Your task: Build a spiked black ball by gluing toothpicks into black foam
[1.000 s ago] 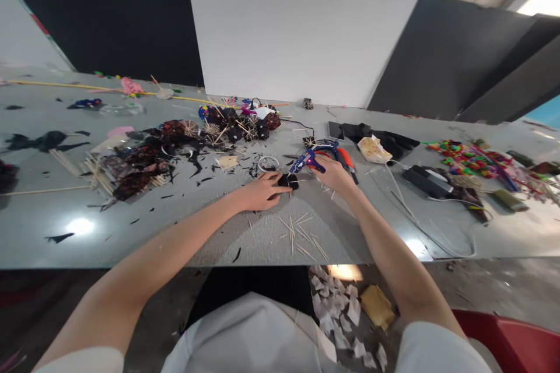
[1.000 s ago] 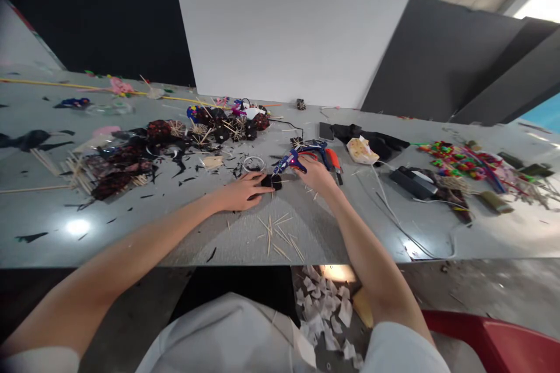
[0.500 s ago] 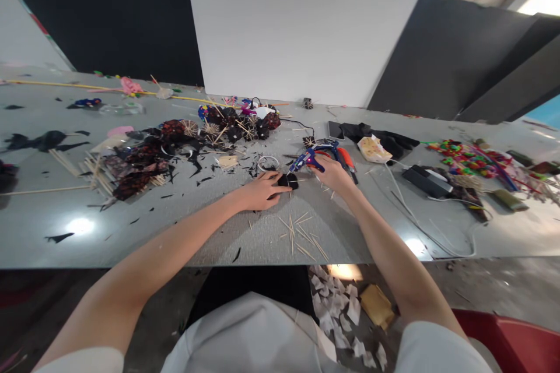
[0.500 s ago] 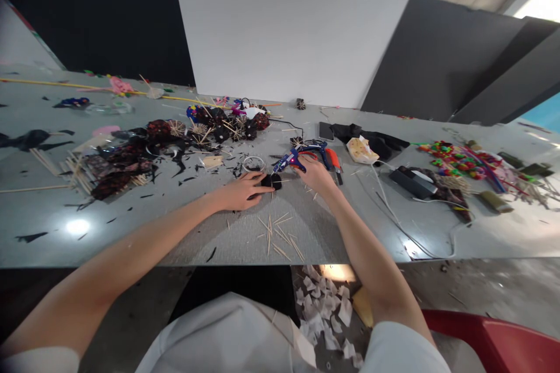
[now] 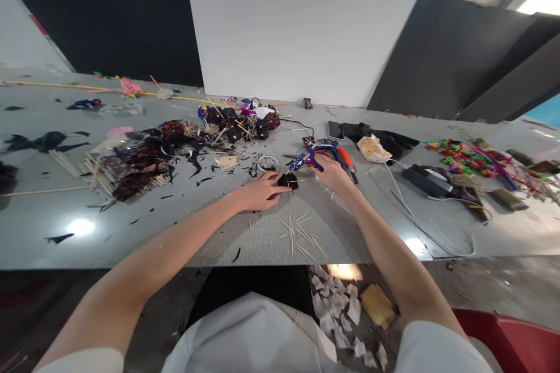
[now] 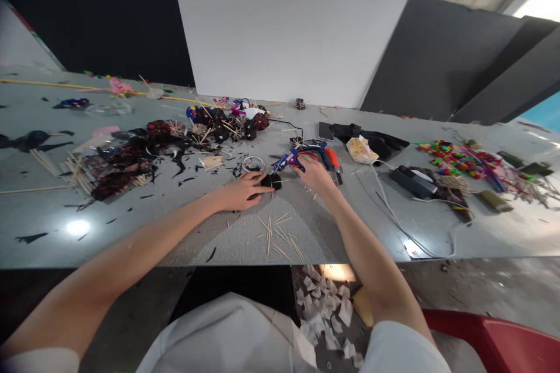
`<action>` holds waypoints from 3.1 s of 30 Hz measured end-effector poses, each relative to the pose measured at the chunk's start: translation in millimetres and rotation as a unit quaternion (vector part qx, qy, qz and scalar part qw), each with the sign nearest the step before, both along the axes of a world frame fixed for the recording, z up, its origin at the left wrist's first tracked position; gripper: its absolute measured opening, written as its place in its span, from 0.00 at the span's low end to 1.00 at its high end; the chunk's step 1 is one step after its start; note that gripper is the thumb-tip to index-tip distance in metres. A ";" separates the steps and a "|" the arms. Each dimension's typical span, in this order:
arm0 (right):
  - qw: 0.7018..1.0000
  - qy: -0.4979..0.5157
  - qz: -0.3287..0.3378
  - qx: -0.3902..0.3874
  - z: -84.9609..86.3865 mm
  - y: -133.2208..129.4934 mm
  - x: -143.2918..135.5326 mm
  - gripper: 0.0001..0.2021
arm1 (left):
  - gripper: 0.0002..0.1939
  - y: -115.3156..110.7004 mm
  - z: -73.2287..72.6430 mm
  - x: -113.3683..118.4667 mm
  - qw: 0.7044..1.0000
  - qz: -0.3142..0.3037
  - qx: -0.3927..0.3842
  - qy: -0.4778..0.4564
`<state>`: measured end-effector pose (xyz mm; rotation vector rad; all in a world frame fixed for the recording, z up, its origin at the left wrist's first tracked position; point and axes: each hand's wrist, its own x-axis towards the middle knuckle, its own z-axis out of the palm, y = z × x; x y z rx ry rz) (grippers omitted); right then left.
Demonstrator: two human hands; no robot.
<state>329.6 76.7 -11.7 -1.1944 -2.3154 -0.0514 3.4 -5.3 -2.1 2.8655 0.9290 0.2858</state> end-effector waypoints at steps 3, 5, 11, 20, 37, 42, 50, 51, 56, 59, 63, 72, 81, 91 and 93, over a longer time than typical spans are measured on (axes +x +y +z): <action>1.000 -0.006 -0.003 0.003 -1.4 1.4 0.9 0.17 | 0.27 0.3 0.0 -0.4 1.000 -0.002 -0.001 -0.003; 1.000 -0.010 -0.006 0.000 -1.9 1.7 0.9 0.18 | 0.27 1.0 -0.8 -0.6 1.000 -0.002 -0.003 -0.006; 1.000 -0.016 -0.025 -0.004 -3.4 1.9 -1.6 0.18 | 0.27 3.3 -5.7 -1.0 1.000 -0.010 -0.005 -0.024; 0.986 -0.012 -0.164 -0.020 -10.2 10.6 4.2 0.21 | 0.27 9.6 -10.3 -4.4 0.999 -0.006 -0.040 -0.007; 0.859 -0.082 0.273 -0.426 65.3 -57.1 -24.0 0.18 | 0.26 6.4 -7.7 -2.8 0.999 -0.013 0.001 -0.035; 0.854 -0.095 0.273 -0.432 60.3 -61.3 -34.5 0.14 | 0.25 6.6 -8.0 -1.6 0.999 -0.010 0.000 -0.039; 0.854 -0.112 0.277 -0.425 59.9 -64.3 -35.3 0.13 | 0.26 7.9 -6.5 -4.0 1.000 -0.011 -0.019 -0.022; 0.855 -0.108 0.280 -0.424 60.4 -64.5 -35.9 0.13 | 0.26 8.2 -6.9 -4.2 1.000 -0.011 -0.019 -0.021; 0.865 -0.012 0.273 -0.421 65.3 -64.4 -36.1 0.11 | 0.26 8.6 -8.7 -3.9 1.000 -0.011 -0.008 -0.021; 0.843 0.075 0.265 -0.462 72.2 -68.3 -32.8 0.14 | 0.26 8.0 -8.1 -3.7 1.000 -0.015 -0.006 -0.024; 0.827 0.146 0.269 -0.472 79.7 -73.6 -29.4 0.15 | 0.26 7.4 -7.9 -3.8 1.000 -0.011 -0.006 -0.023; 0.886 0.245 0.178 -0.352 54.6 -51.1 -35.6 0.16 | 0.26 6.2 -8.8 -2.0 1.000 -0.009 0.010 -0.026; 0.910 0.265 0.099 -0.304 45.4 -33.8 -51.1 0.21 | 0.25 10.6 -12.5 -3.1 1.000 -0.012 0.001 -0.024; 0.961 0.227 0.068 -0.144 42.2 -20.4 -92.5 0.18 | 0.25 5.8 -11.3 -2.2 0.999 -0.004 0.027 -0.023; 0.966 0.222 0.067 -0.114 30.6 -21.1 -92.3 0.15 | 0.25 5.8 -11.3 -1.8 0.999 -0.006 0.034 -0.027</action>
